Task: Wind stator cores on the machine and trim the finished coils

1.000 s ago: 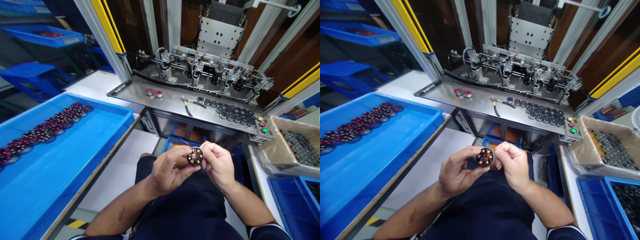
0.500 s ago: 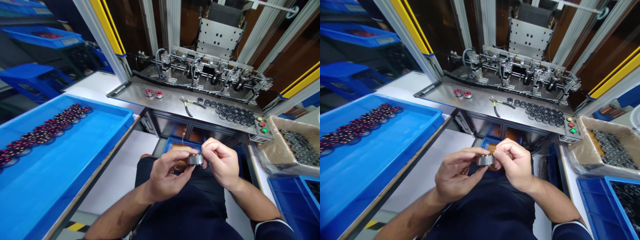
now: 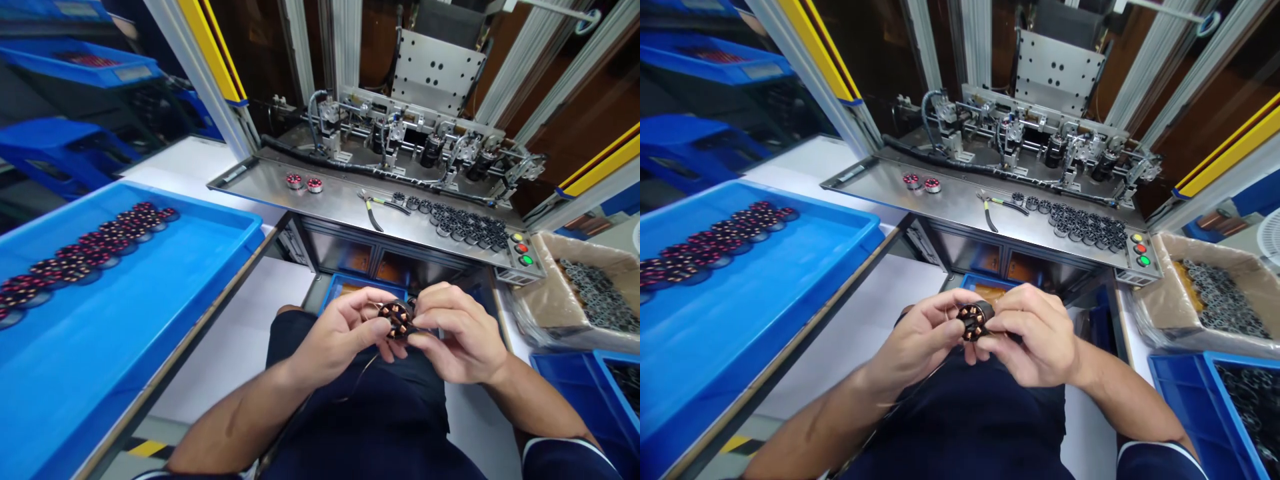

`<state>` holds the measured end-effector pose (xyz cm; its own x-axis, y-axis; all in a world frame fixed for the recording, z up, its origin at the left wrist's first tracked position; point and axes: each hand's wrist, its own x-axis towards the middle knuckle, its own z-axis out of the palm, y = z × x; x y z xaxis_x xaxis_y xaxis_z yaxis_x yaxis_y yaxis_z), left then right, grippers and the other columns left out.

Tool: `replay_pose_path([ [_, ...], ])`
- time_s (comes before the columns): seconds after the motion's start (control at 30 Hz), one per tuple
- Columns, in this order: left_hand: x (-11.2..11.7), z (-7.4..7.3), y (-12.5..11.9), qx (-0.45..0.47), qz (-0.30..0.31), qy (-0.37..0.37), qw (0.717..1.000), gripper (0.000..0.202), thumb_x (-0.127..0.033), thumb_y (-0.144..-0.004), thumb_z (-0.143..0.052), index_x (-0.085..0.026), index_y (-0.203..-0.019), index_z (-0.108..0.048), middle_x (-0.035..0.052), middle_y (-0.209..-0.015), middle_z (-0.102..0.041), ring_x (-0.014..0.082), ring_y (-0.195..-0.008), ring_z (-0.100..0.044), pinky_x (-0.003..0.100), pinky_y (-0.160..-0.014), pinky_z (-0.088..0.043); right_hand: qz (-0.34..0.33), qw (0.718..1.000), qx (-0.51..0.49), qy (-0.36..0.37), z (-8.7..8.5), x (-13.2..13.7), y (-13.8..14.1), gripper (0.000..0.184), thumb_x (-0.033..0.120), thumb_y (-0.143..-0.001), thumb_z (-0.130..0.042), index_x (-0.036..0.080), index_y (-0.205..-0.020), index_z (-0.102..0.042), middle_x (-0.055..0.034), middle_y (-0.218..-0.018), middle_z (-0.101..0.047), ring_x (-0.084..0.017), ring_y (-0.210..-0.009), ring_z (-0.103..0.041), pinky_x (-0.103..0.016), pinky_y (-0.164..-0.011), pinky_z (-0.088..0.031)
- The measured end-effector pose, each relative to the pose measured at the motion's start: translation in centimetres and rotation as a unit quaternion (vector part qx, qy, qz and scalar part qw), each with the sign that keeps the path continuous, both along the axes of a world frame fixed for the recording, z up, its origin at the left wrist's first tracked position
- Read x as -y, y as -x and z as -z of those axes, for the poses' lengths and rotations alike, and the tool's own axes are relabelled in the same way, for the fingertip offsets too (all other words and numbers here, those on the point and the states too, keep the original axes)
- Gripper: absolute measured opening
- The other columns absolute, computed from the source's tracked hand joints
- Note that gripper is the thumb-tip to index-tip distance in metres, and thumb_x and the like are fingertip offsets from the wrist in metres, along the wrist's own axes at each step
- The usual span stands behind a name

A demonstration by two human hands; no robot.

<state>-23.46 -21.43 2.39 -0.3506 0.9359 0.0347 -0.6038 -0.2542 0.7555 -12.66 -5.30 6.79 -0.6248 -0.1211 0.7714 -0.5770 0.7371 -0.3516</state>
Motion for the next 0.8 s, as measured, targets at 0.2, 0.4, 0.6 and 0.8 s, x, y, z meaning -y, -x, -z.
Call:
replay_pose_path([
  [0.2, 0.3, 0.2, 0.0, -0.018, -0.050, 0.007, 0.999, 0.030, -0.032, -0.082, -0.080, -0.017, -0.106, -0.069, 0.0044, -0.082, -0.079, 0.0153, -0.071, -0.075, 0.021, -0.062, -0.059, 0.018, 0.994, 0.056, 0.095, 1.4, -1.2, -0.1, 0.082, 0.033, -0.073, -0.088, 0.024, -0.142, -0.046, -0.0134, -0.116, -0.063, -0.027, -0.101, -0.062, -0.042, -0.076, -0.059],
  [0.4, 0.3, 0.2, 0.1, -0.018, -0.060, 0.000, 0.998, 0.031, -0.027, -0.079, -0.083, -0.018, -0.106, -0.071, 0.0027, -0.084, -0.078, 0.0132, -0.064, -0.074, 0.019, -0.059, -0.059, 0.012, 0.994, 0.052, 0.094, 0.5, -0.4, 0.5, 0.030, 0.026, -0.082, -0.081, 0.019, -0.109, -0.070, -0.0072, -0.088, -0.069, -0.018, -0.076, -0.064, -0.032, -0.064, -0.056],
  [0.6, 0.5, 0.7, 0.5, -0.042, -0.077, 0.008, 0.996, 0.032, -0.027, -0.078, -0.083, -0.017, -0.104, -0.069, 0.0012, -0.077, -0.075, 0.0133, -0.063, -0.073, 0.018, -0.055, -0.057, 0.021, 0.996, 0.062, 0.066, -0.2, 0.1, 0.5, 0.012, 0.015, -0.087, -0.074, 0.015, -0.100, -0.074, -0.0078, -0.084, -0.069, -0.016, -0.072, -0.067, -0.027, -0.060, -0.056],
  [0.8, 0.5, 0.9, 0.7, -0.019, -0.080, -0.014, 0.997, 0.036, -0.017, -0.073, -0.086, -0.020, -0.102, -0.066, 0.0015, -0.094, -0.075, 0.0137, -0.070, -0.074, 0.021, -0.062, -0.059, 0.075, 0.994, 0.068, 0.038, -1.1, 1.3, 0.5, 0.012, 0.004, -0.088, -0.066, 0.014, -0.092, -0.070, -0.0052, -0.079, -0.067, -0.012, -0.068, -0.064, -0.022, -0.058, -0.054],
])
